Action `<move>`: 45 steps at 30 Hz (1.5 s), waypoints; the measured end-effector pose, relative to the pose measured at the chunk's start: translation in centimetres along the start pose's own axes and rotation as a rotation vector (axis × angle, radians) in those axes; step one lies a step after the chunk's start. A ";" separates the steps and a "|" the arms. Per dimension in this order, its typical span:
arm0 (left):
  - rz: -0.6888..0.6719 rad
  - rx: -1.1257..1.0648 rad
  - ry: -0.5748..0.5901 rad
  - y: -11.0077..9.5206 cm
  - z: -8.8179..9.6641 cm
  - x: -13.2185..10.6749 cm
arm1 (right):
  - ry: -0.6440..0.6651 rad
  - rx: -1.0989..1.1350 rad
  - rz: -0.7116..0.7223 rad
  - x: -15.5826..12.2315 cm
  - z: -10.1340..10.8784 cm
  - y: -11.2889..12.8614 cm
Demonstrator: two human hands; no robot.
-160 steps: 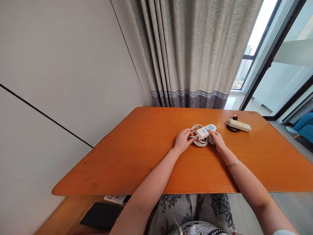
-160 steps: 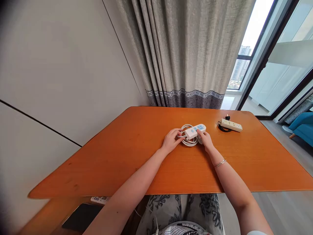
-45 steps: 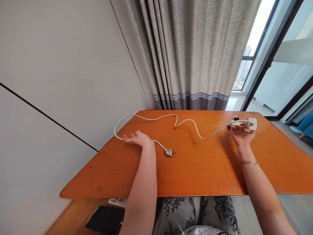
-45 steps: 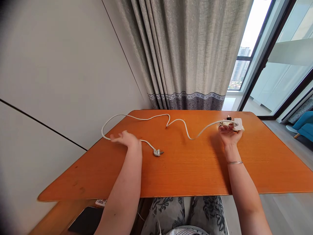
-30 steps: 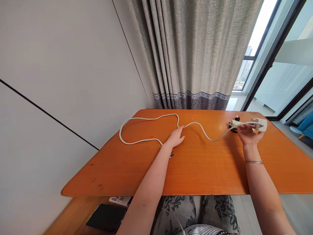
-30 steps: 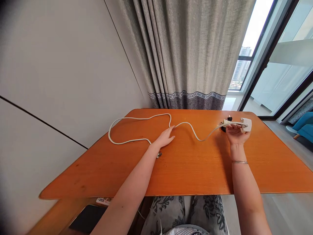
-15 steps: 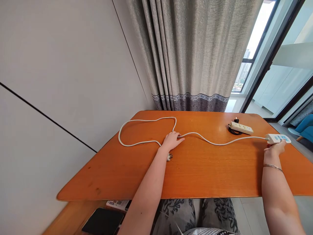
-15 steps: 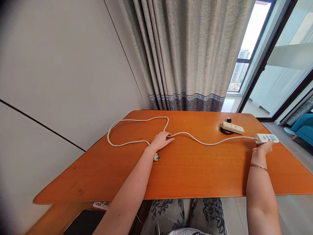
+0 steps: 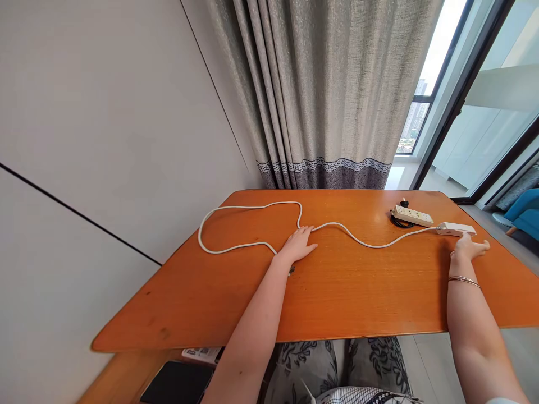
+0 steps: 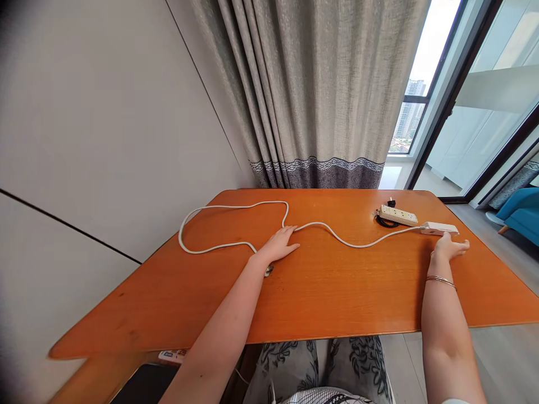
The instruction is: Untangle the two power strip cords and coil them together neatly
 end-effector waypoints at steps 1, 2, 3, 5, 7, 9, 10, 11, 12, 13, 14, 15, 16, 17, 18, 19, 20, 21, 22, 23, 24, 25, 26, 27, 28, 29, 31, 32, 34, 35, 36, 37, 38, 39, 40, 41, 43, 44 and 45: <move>0.010 -0.003 0.002 0.0 -0.1 0.0 | -0.027 -0.037 -0.028 -0.3 0.2 0.2; 0.020 -0.004 0.007 0.0 -0.2 0.0 | -0.041 -0.052 -0.056 -0.6 0.3 0.6; 0.025 -0.004 0.014 0.0 -0.4 0.0 | -0.032 -0.051 -0.058 -1.0 0.3 1.1; 0.024 0.000 0.030 0.0 -0.6 0.0 | 0.046 -0.033 0.027 -1.8 -0.1 2.6; 0.019 0.003 0.039 0.0 -0.7 0.0 | 0.158 -0.010 0.147 -2.7 -0.8 4.2; 0.015 -0.004 0.035 0.1 -0.9 0.1 | 0.277 -0.035 0.244 -3.7 -1.5 5.4; 0.011 -0.009 0.029 0.2 -0.9 0.1 | 0.329 -0.070 0.276 -4.2 -1.8 5.7; 0.007 -0.015 0.023 0.3 -1.0 0.1 | 0.373 -0.114 0.294 -4.5 -2.0 5.9; 0.002 -0.020 0.018 0.3 -1.0 0.1 | 0.399 -0.162 0.286 -4.7 -2.0 5.9; -0.001 -0.024 0.015 0.3 -1.0 0.1 | 0.404 -0.206 0.253 -4.8 -2.0 5.7; -0.003 -0.026 0.014 0.3 -1.1 0.1 | 0.398 -0.245 0.212 -4.8 -1.9 5.5; -0.003 -0.026 0.014 0.3 -1.1 0.1 | 0.384 -0.274 0.177 -4.7 -1.7 5.3; -0.001 -0.025 0.017 0.3 -1.1 0.1 | 0.366 -0.294 0.156 -4.6 -1.6 5.1; 0.005 -0.024 0.020 0.2 -1.1 0.1 | 0.348 -0.305 0.155 -4.5 -1.4 5.2; 0.011 -0.023 0.021 0.1 -1.1 0.1 | 0.333 -0.306 0.175 -4.4 -1.4 5.4; 0.016 -0.022 0.019 0.1 -1.2 0.1 | 0.326 -0.301 0.208 -4.4 -1.5 5.7; 0.019 -0.022 0.014 0.0 -1.2 0.1 | 0.328 -0.290 0.243 -4.4 -1.6 6.1; 0.020 -0.021 0.006 -0.1 -1.3 0.1 | 0.338 -0.278 0.275 -4.4 -1.9 6.6; 0.019 -0.019 -0.002 -0.1 -1.4 0.1 | 0.356 -0.267 0.302 -4.5 -2.3 7.2; 0.017 -0.016 -0.009 -0.1 -1.5 0.2 | 0.379 -0.258 0.326 -4.5 -2.8 7.7; 0.014 -0.010 -0.013 -0.1 -1.5 0.2 | 0.405 -0.252 0.343 -4.6 -3.4 8.3; 0.011 -0.005 -0.016 -0.2 -1.6 0.2 | 0.440 -0.251 0.355 -4.7 -4.0 8.8; 0.008 -0.001 -0.021 -0.2 -1.6 0.3 | 0.480 -0.252 0.360 -4.7 -4.7 9.2; 0.004 0.002 -0.027 -0.3 -1.6 0.3 | 0.523 -0.255 0.361 -4.9 -5.4 9.5; -0.002 0.002 -0.035 -0.4 -1.5 0.2 | 0.566 -0.259 0.360 -5.0 -6.0 9.8; -0.009 -0.001 -0.045 -0.5 -1.3 0.2 | 0.603 -0.263 0.356 -5.1 -6.6 10.0; -0.030 -0.011 -0.060 -1.0 -1.0 0.1 | 0.650 -0.273 0.346 -5.4 -7.6 10.2; -0.042 -0.016 -0.063 -1.3 -0.8 0.0 | 0.661 -0.280 0.340 -5.5 -7.9 10.3; -0.062 -0.019 -0.056 -1.9 -0.4 -0.1 | 0.676 -0.297 0.331 -5.6 -8.4 10.3; -0.070 -0.018 -0.050 -2.2 -0.4 -0.2 | 0.679 -0.306 0.329 -5.6 -8.5 10.3; -0.078 -0.017 -0.047 -2.5 -0.3 -0.3 | 0.678 -0.313 0.331 -5.5 -8.6 10.4; -0.088 -0.017 -0.048 -2.7 -0.3 -0.3 | 0.675 -0.318 0.337 -5.4 -8.6 10.4; -0.100 -0.019 -0.053 -2.9 -0.4 -0.4 | 0.671 -0.323 0.345 -5.3 -8.6 10.5; -0.113 -0.024 -0.060 -3.1 -0.5 -0.4 | 0.667 -0.325 0.356 -5.2 -8.5 10.6; -0.124 -0.029 -0.067 -3.2 -0.6 -0.4 | 0.662 -0.325 0.369 -5.2 -8.5 10.7; -0.135 -0.033 -0.073 -3.3 -0.8 -0.4 | 0.658 -0.323 0.383 -5.2 -8.4 10.8; -0.150 -0.038 -0.076 -3.4 -1.1 -0.4 | 0.648 -0.317 0.410 -5.5 -8.2 11.1; -0.149 -0.038 -0.076 -3.3 -1.2 -0.3 | 0.643 -0.309 0.424 -5.7 -8.1 11.2; -0.139 -0.036 -0.075 -3.1 -1.3 -0.2 | 0.639 -0.291 0.438 -5.9 -7.9 11.5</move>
Point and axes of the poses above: each hand's wrist, its own x-axis towards the middle knuckle, its own z-axis out of the back of the hand, y = z × x, the point moved 3 cm from there along x, towards the middle knuckle, and after that the axes turned 10 degrees about -y, right-handed, at the moved point
